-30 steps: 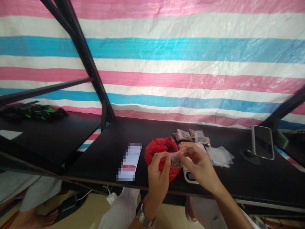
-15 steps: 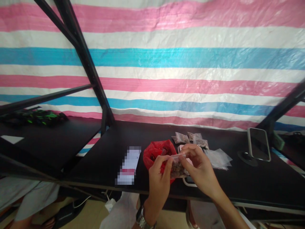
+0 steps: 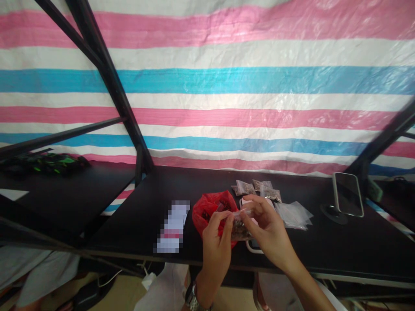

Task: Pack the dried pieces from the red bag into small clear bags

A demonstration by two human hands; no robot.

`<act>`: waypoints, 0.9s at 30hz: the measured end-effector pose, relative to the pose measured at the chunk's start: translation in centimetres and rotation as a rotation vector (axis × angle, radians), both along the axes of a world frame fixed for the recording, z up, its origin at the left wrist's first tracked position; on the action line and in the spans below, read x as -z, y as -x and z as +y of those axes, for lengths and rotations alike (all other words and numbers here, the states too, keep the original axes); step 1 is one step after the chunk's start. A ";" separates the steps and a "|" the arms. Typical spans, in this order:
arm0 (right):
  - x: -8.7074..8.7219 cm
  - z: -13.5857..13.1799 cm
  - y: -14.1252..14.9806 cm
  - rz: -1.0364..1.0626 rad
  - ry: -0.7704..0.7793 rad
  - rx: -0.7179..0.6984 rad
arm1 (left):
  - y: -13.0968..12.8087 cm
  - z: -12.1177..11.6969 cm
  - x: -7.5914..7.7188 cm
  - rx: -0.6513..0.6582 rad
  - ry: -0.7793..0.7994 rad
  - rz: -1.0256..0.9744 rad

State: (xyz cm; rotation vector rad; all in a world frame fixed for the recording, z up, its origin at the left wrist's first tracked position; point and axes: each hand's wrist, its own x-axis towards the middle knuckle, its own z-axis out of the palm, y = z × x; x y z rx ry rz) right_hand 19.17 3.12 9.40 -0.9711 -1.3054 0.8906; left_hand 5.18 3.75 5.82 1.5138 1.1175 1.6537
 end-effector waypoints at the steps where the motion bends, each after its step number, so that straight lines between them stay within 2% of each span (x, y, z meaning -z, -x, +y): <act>1: 0.0 0.0 0.0 0.003 0.002 0.004 | 0.0 0.0 0.0 0.000 -0.001 0.002; 10: 0.2 0.0 0.4 -0.014 -0.050 0.051 | 0.1 -0.2 -0.2 0.008 -0.050 0.032; 15: 0.0 -0.2 0.6 -0.028 -0.049 0.080 | 0.1 0.1 -0.5 0.062 -0.122 0.097; 18: -0.3 0.4 -0.2 -0.006 -0.030 0.047 | 0.1 0.4 -0.7 0.097 -0.119 0.157; 20: -0.5 1.7 -1.9 -0.005 -0.027 0.058 | 0.1 0.4 -0.6 0.105 -0.121 0.178; 21: -0.5 2.7 -3.0 -0.023 -0.038 0.119 | 0.1 0.3 -0.5 0.087 -0.132 0.183; 24: -0.2 6.9 -7.2 -0.122 0.052 0.375 | 0.5 0.0 0.3 -0.053 -0.202 0.217; 27: 1.0 11.3 -10.9 -0.208 0.146 0.495 | 1.1 -0.6 1.5 -0.181 -0.285 0.297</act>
